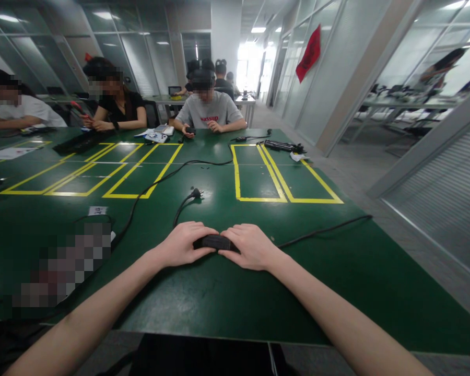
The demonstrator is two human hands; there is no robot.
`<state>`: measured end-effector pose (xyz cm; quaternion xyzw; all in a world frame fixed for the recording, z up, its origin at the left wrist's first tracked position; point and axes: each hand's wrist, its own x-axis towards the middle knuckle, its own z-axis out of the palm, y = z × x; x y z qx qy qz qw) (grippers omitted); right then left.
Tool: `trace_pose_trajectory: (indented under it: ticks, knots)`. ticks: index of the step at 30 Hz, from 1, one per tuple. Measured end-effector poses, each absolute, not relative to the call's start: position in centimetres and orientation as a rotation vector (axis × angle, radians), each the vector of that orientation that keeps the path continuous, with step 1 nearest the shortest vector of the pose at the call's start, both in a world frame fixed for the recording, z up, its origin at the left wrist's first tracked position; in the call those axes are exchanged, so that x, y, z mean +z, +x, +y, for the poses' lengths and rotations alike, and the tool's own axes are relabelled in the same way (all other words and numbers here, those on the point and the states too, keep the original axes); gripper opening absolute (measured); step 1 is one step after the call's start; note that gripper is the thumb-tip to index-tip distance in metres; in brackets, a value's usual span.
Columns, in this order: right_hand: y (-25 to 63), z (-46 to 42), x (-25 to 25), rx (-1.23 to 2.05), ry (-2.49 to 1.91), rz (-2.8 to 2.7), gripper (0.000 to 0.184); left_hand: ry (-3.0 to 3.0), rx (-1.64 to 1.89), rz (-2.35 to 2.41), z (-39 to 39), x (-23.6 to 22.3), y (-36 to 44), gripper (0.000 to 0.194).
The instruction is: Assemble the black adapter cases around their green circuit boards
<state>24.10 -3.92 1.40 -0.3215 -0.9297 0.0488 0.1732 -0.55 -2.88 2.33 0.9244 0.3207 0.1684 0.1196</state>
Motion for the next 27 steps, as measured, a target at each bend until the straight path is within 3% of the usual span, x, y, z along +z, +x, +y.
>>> trace_pose_trajectory:
  ticks: [21, 24, 27]
  knots:
    - [24.99, -3.66, 0.65, 0.242, -0.836, -2.486, 0.030, 2.801, 0.594, 0.933, -2.94, 2.39, -0.46, 0.036]
    - [24.89, -3.81, 1.06, 0.505, -0.883, -2.398, 0.031, 2.834, 0.583, 0.916, -2.87, 2.30, -0.52, 0.033]
    - [24.68, -4.05, 1.45, 1.109, -0.968, -2.194, 0.037, 2.883, 0.557, 0.852, -2.87, 1.95, -0.47, 0.033]
